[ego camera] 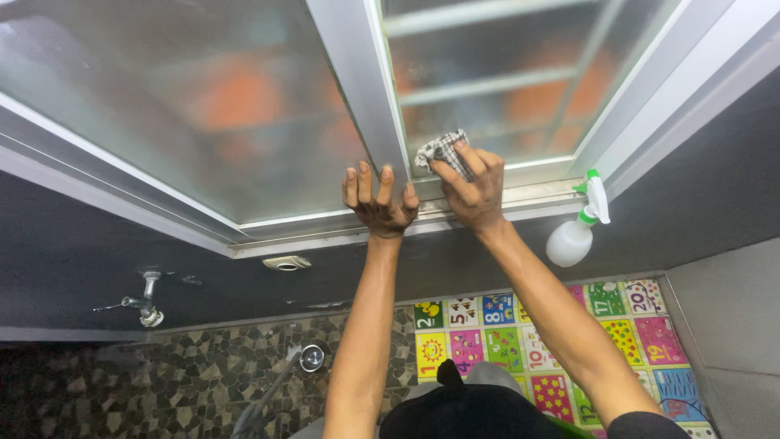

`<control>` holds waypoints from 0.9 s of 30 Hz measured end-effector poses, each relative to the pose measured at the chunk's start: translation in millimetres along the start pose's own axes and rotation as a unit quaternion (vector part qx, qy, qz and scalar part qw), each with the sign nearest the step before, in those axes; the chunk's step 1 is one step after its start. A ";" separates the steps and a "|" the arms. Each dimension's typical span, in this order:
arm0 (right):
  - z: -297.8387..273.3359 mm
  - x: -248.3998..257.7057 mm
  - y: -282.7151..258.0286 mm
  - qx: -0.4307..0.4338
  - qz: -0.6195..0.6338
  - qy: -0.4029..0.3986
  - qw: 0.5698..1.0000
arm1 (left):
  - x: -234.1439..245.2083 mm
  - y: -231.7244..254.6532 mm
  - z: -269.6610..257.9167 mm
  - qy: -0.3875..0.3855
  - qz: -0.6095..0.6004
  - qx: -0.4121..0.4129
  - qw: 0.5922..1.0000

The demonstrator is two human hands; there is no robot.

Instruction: The person cleans a frosted glass window pane using a spray bottle and a cloth. They repeatedly spray the glass with a cleaning solution and wipe the surface with a patterned cloth, focusing on the lower section of the window frame.

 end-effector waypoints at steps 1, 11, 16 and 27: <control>-4.6 0.4 3.5 0.008 -0.005 -0.005 1.000 | -0.1 -0.3 0.4 -0.001 -0.001 -0.001 1.000; 2.1 3.7 26.5 -0.055 -0.028 0.039 0.997 | -5.2 -2.8 -6.0 0.002 0.004 -0.005 1.000; 11.0 -1.0 6.4 -0.055 -0.010 0.028 0.998 | -1.7 -1.8 -5.0 -0.003 0.002 -0.005 1.000; -32.8 11.4 50.6 -0.028 -0.074 0.009 0.997 | -2.0 -2.4 -6.2 -0.004 0.005 0.002 1.000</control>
Point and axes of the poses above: each hand's wrist, its own z-axis towards the middle knuckle, its own x-axis out of the back of the hand, y = z × x, the point moved 6 cm from there along z, towards the middle knuckle, and after that the axes turned 13 degrees about -z, right-handed, at the moved point
